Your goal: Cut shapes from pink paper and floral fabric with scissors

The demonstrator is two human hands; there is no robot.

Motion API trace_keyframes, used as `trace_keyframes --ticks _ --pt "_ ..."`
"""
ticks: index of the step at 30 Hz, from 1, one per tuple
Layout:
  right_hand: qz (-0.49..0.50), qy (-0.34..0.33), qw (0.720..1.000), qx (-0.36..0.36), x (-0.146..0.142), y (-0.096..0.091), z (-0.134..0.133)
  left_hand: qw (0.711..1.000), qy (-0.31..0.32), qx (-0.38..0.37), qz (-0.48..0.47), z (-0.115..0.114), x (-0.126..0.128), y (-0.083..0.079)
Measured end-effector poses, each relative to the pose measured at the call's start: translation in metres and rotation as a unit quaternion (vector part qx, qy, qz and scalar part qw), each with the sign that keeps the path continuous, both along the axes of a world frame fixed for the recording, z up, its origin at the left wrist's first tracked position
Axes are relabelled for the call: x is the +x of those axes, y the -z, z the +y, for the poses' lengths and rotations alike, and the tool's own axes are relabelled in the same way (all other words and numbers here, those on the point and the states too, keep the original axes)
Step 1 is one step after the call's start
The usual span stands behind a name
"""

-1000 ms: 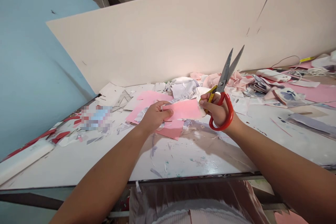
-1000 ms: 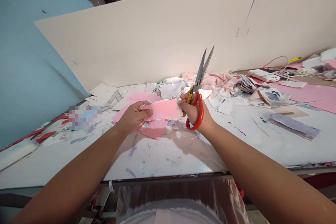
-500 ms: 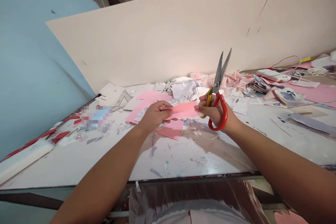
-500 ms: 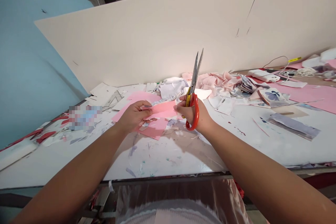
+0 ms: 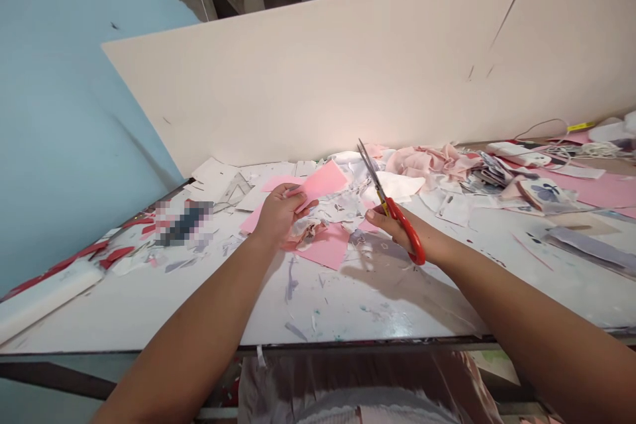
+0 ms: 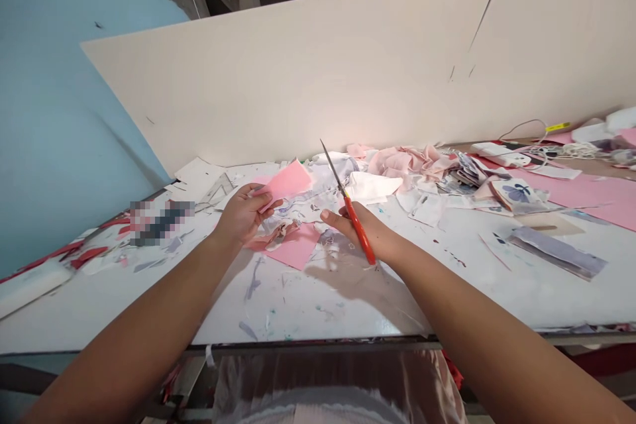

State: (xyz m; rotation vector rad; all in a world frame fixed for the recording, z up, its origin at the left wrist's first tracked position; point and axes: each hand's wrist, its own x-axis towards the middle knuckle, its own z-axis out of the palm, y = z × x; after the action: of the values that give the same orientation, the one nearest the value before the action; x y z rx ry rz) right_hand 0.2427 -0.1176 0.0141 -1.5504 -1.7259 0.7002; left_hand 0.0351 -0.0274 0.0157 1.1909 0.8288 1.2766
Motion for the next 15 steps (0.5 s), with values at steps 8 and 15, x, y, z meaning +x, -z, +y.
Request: trace_keyframes --ticks 8,15 --pt "-0.083 -0.049 0.995 -0.037 0.0056 0.0029 -0.0012 0.998 -0.043 0.028 -0.043 0.0099 -0.0056 0.0012" --pt "-0.063 -0.026 0.997 -0.022 0.0035 0.0048 -0.001 0.997 -0.062 0.038 0.007 0.0093 -0.0081 -0.001"
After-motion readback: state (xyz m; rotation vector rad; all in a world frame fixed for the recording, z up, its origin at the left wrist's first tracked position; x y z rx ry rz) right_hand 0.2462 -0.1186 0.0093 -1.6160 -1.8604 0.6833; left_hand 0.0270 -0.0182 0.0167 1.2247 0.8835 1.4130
